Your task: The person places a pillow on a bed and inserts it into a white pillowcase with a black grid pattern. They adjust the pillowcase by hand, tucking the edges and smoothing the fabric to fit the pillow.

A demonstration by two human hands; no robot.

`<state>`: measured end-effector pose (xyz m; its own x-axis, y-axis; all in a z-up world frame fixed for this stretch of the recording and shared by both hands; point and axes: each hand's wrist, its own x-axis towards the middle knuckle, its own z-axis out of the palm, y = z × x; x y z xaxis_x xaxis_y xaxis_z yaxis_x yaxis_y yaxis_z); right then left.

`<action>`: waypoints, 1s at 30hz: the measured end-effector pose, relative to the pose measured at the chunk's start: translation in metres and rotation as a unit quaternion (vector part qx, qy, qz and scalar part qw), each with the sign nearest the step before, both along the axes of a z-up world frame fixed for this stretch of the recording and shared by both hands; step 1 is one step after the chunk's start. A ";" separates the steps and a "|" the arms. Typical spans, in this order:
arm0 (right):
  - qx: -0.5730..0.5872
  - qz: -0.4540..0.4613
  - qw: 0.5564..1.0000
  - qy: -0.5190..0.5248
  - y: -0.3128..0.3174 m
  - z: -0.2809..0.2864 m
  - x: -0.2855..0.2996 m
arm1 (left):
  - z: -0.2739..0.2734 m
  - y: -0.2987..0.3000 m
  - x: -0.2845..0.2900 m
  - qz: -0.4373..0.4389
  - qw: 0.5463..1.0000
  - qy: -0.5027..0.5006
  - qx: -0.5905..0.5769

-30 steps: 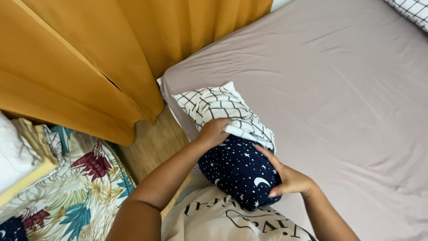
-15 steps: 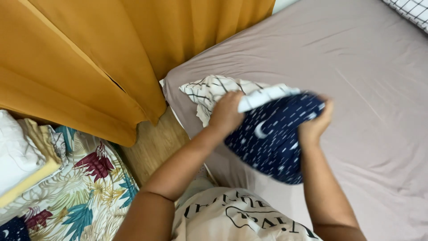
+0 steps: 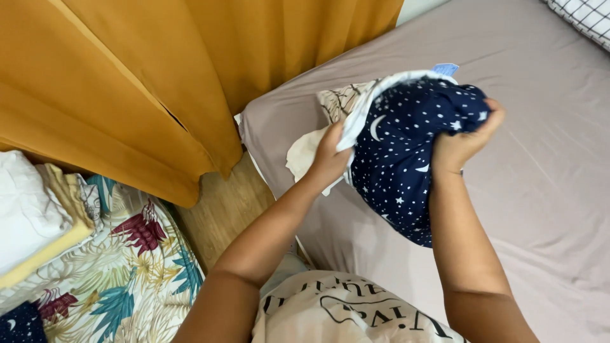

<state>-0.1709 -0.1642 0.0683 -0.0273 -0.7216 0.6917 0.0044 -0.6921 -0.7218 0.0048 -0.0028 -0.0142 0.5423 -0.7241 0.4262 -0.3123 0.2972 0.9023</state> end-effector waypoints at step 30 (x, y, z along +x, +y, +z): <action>0.048 0.125 0.987 0.094 0.030 -0.044 -0.004 | 0.128 0.047 -0.065 -0.048 0.951 -0.247 0.181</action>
